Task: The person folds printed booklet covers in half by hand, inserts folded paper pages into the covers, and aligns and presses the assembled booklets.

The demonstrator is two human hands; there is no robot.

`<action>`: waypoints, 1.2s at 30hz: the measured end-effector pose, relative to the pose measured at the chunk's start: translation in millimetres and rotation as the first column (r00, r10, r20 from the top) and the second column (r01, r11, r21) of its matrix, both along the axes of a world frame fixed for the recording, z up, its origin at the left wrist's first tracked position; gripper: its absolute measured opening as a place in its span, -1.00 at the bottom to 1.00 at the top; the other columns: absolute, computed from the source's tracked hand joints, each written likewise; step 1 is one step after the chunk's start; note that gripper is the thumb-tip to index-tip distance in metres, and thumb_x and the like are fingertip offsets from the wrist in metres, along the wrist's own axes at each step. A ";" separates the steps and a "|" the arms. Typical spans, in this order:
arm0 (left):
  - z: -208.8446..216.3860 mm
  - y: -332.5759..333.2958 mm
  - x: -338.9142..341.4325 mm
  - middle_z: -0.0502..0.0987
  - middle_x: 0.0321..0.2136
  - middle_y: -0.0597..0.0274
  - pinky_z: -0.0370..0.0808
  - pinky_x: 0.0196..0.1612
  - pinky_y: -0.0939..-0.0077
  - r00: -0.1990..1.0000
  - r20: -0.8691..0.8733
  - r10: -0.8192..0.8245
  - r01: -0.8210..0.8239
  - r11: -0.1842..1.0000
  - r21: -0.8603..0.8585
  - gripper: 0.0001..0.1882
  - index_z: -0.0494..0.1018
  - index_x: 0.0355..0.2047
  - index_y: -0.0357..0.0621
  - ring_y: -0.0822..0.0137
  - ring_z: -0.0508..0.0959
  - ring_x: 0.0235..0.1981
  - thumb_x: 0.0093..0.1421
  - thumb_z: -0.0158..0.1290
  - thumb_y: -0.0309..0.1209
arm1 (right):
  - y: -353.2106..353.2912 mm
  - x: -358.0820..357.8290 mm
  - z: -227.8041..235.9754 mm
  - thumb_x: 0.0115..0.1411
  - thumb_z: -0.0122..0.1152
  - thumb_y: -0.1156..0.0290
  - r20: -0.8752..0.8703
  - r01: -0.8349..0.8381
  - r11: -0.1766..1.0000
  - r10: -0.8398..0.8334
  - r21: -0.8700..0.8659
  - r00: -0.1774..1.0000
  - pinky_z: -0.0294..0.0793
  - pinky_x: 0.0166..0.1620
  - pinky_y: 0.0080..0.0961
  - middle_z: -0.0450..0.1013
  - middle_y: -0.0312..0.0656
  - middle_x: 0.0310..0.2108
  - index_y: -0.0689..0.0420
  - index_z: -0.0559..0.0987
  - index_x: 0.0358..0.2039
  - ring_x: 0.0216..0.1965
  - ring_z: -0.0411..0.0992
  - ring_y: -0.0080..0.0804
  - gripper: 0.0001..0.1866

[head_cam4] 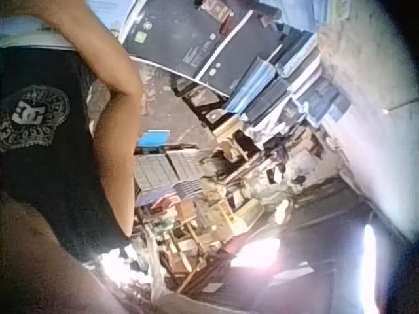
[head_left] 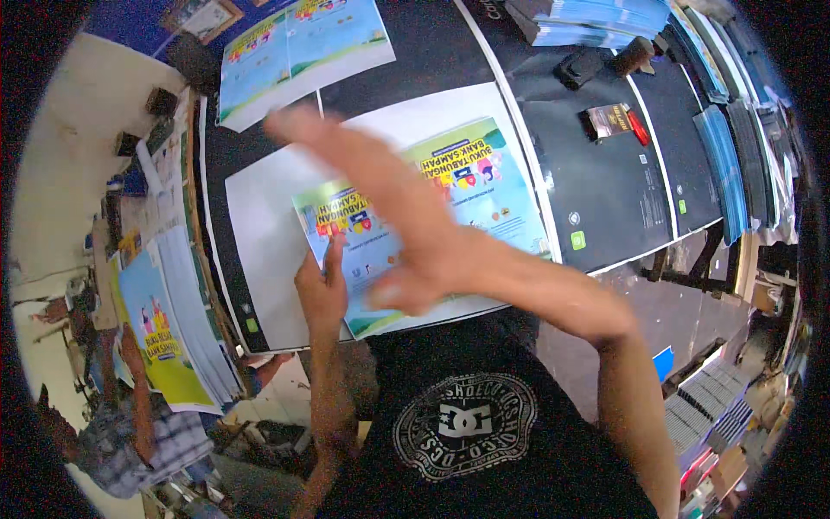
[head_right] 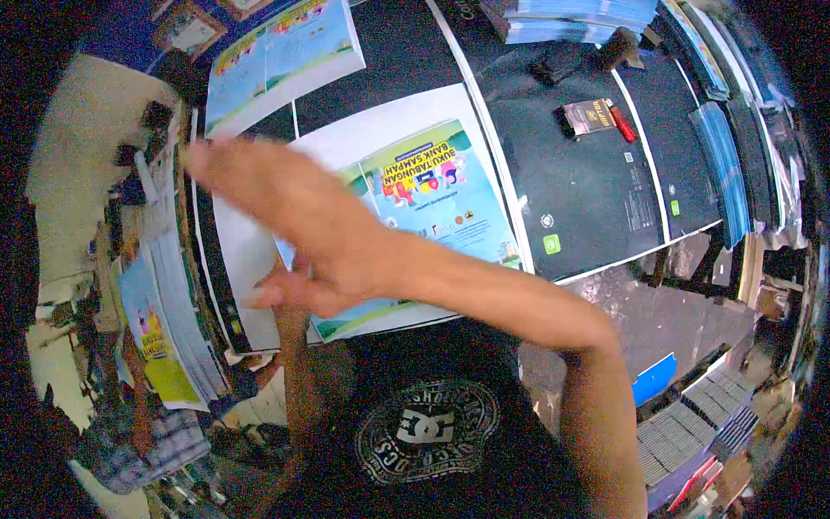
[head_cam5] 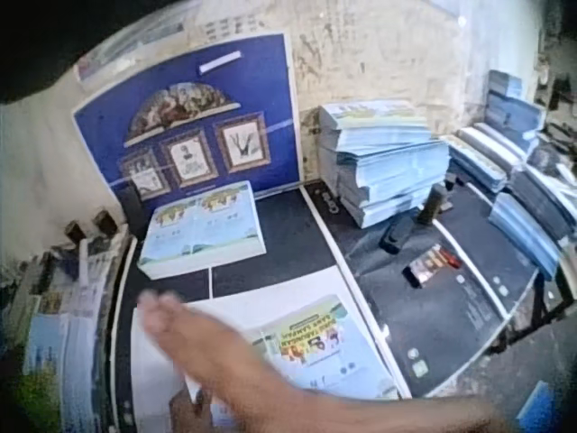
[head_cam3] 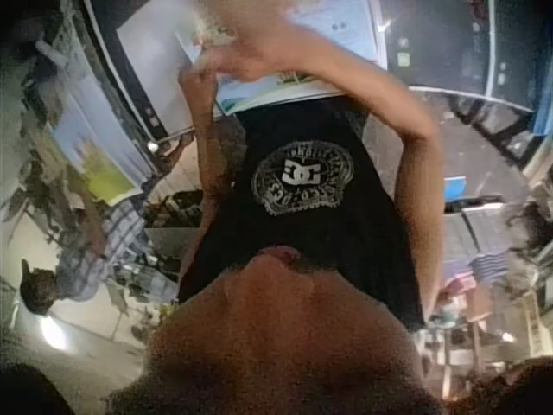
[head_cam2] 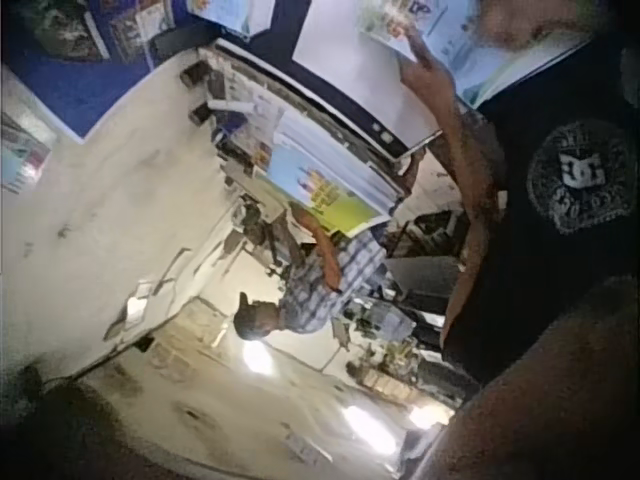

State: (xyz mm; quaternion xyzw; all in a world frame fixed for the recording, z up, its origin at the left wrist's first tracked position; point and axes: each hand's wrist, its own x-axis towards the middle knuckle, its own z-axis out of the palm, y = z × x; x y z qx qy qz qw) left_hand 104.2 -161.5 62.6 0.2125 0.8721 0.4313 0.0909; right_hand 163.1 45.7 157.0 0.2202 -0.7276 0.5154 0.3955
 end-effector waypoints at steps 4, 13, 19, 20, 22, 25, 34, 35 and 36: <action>-17.3 -6.0 1.0 0.63 -0.29 -0.15 0.52 -0.13 0.15 0.976 -0.190 -0.102 0.089 0.993 -0.079 -0.69 0.53 -0.05 -0.30 -0.08 0.66 -0.22 0.39 0.00 -0.30 | -46.4 -34.5 -123.8 0.29 -0.08 -0.25 0.357 0.199 0.840 -0.414 0.505 0.838 -0.17 0.43 0.16 -0.10 0.06 0.49 0.21 0.00 0.45 0.50 -0.13 0.01 -0.03; -15.6 -5.8 25.1 0.67 -0.25 0.00 0.54 -0.12 0.28 0.993 -0.013 0.120 -0.118 0.987 0.107 -0.66 0.56 -0.07 -0.37 0.24 0.63 -0.27 0.38 0.06 -0.28 | 56.7 41.7 -112.6 0.11 0.27 -0.23 0.370 0.430 0.709 -0.678 0.559 0.636 -0.27 0.46 0.04 -0.14 0.21 0.47 0.30 -0.07 0.44 0.51 -0.22 0.07 0.19; -28.2 -37.0 27.8 0.65 -0.29 -0.10 0.56 -0.21 0.33 0.938 -0.313 0.146 -0.021 0.929 0.370 -0.68 0.54 -0.16 -0.52 0.22 0.64 -0.32 0.33 0.10 -0.38 | 104.2 115.6 -84.2 0.00 0.58 0.18 0.761 0.593 0.803 -0.352 -0.054 0.546 0.41 0.14 -0.25 0.36 0.12 0.17 0.34 0.31 0.24 0.13 0.40 -0.21 -0.09; -28.2 -39.7 24.6 0.64 -0.26 -0.12 0.57 -0.20 0.30 0.923 -0.334 0.189 0.009 0.860 0.511 -0.67 0.54 -0.15 -0.54 0.21 0.63 -0.29 0.35 0.08 -0.38 | 103.3 125.9 -74.2 0.04 0.57 0.25 0.861 0.431 0.818 0.144 -0.381 0.488 0.59 -0.05 -0.39 0.55 0.00 0.00 0.32 0.51 0.11 -0.07 0.56 -0.35 -0.32; -12.6 -31.7 14.1 0.63 -0.24 -0.13 0.58 -0.18 0.28 0.944 -0.280 0.172 -0.036 0.900 0.434 -0.66 0.53 -0.14 -0.55 0.21 0.63 -0.27 0.37 0.06 -0.37 | 89.4 129.3 -78.8 0.09 0.52 0.31 0.810 0.494 0.770 0.048 -0.403 0.585 0.61 -0.24 -0.49 0.65 -0.20 -0.32 0.21 0.69 -0.19 -0.34 0.57 -0.57 -0.67; 24.5 -1.1 14.7 0.61 -0.20 -0.14 0.59 -0.16 0.26 0.964 -0.189 0.185 -0.112 0.934 0.340 -0.63 0.51 -0.11 -0.57 0.21 0.61 -0.25 0.40 0.04 -0.35 | 72.0 124.3 -75.8 0.11 0.41 0.49 0.744 0.597 0.802 -0.398 -0.002 0.536 0.59 -0.15 -0.43 0.63 -0.06 -0.19 0.17 0.66 -0.08 -0.25 0.62 -0.30 -0.68; 24.0 -58.2 -15.5 0.47 -0.44 -0.10 0.25 -0.49 0.11 0.350 -0.903 -0.248 -0.397 0.834 -0.383 -0.63 0.40 0.02 -0.37 0.04 0.46 -0.50 0.34 0.08 -0.33 | 54.5 120.9 -49.8 0.12 0.36 0.65 0.298 0.537 0.797 -0.461 -0.275 0.836 0.60 -0.14 -0.50 0.65 -0.06 -0.18 0.17 0.67 -0.05 -0.24 0.65 -0.39 -0.66; 17.2 -63.5 -23.5 0.42 -0.47 -0.10 0.27 -0.46 0.06 0.375 -0.896 -0.237 -0.365 0.851 -0.378 -0.58 0.33 0.10 -0.33 -0.04 0.43 -0.51 0.28 0.07 -0.38 | 59.3 126.8 -51.8 0.17 0.37 0.55 0.321 0.485 0.829 -0.395 -0.280 0.861 0.58 -0.12 -0.49 0.65 -0.07 -0.18 0.18 0.68 -0.06 -0.21 0.65 -0.39 -0.71; 2.9 -62.0 -33.6 0.40 -0.47 -0.11 0.29 -0.41 0.00 0.530 -0.843 -0.093 -0.266 0.925 -0.270 -0.51 0.28 0.16 -0.29 -0.09 0.42 -0.51 0.26 0.07 -0.39 | 60.2 126.8 -60.7 0.17 0.37 0.55 0.311 0.486 0.826 -0.400 -0.284 0.862 0.58 -0.12 -0.49 0.65 -0.07 -0.18 0.18 0.68 -0.06 -0.21 0.65 -0.39 -0.71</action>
